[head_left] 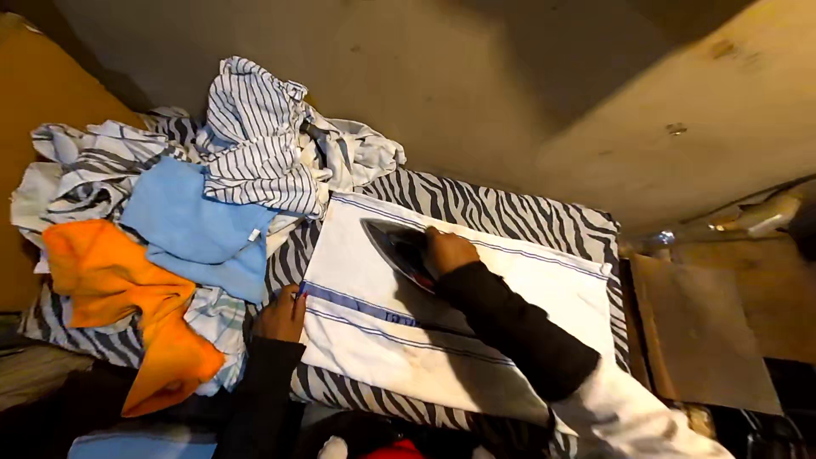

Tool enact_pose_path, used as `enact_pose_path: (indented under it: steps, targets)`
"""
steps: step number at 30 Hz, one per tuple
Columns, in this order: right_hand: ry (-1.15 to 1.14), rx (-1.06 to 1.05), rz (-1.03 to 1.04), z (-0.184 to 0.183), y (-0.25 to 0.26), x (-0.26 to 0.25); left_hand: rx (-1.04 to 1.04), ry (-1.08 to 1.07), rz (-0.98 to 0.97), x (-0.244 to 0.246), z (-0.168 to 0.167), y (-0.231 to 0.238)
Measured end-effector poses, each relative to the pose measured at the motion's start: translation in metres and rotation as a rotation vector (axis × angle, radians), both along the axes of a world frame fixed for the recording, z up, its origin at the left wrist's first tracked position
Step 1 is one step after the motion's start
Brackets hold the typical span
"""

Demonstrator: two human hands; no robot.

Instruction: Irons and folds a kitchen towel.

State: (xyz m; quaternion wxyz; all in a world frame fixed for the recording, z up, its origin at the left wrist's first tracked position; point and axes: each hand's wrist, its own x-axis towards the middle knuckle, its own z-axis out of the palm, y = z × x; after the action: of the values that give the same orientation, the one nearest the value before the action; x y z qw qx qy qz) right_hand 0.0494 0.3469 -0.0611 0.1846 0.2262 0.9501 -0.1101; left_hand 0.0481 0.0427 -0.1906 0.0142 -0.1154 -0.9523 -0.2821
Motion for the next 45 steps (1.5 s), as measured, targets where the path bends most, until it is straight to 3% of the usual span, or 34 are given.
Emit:
enact_pose_path:
  steps: [4,7,11,14,16,19,22,25,28,31,33,35,38,42,45]
  targets:
    - [-0.035,0.108,-0.246,0.001,0.092,0.069,0.119,0.022,-0.052,0.020,0.004,-0.021]
    - [-0.071,0.215,-0.335,0.018,0.129,0.117,0.098,-0.207,-0.027,0.045,0.026,-0.037]
    - [-0.004,0.151,-0.108,0.042,0.037,0.168,0.190,-0.396,0.009,0.059,0.028,-0.042]
    - [0.195,0.028,0.226,0.001,-0.058,0.183,0.158,-0.414,0.031,0.058,0.031,-0.045]
    - [0.129,-0.102,0.323,-0.014,-0.109,0.156,0.089,-0.338,0.021,0.062,0.035,-0.051]
    - [-0.135,-0.264,0.294,0.003,-0.163,0.083,0.065,-0.107,0.057,0.076,0.044,-0.075]
    - [-0.072,-0.336,0.258,-0.002,-0.198,0.043,0.075,0.048,0.063,0.076,0.077,-0.092]
    - [-0.063,-0.340,0.271,0.000,-0.204,0.038,0.138,0.181,0.111,0.071,0.113,-0.078]
    - [-0.150,-0.334,0.245,0.011,-0.178,0.064,0.179,0.315,0.061,0.064,0.129,-0.049]
    - [-0.194,-0.293,0.128,0.012,-0.125,0.117,0.210,0.347,-0.050,0.058,0.111,-0.010]
    - [-0.197,-0.234,0.025,0.008,-0.086,0.160,0.169,0.278,-0.198,0.054,0.080,0.017]
    - [-0.146,-0.128,-0.094,0.001,-0.048,0.206,-0.007,0.185,-0.388,0.044,0.033,0.033]
    - [-0.137,-0.016,-0.363,-0.008,0.014,0.272,-0.251,0.164,-0.437,0.030,-0.025,0.025]
    - [-0.105,0.115,-0.762,-0.010,0.090,0.330,-0.337,0.122,-0.410,0.025,-0.017,0.020]
    - [-0.071,0.162,-0.871,-0.014,0.120,0.331,-0.312,0.169,-0.381,0.012,-0.003,0.030]
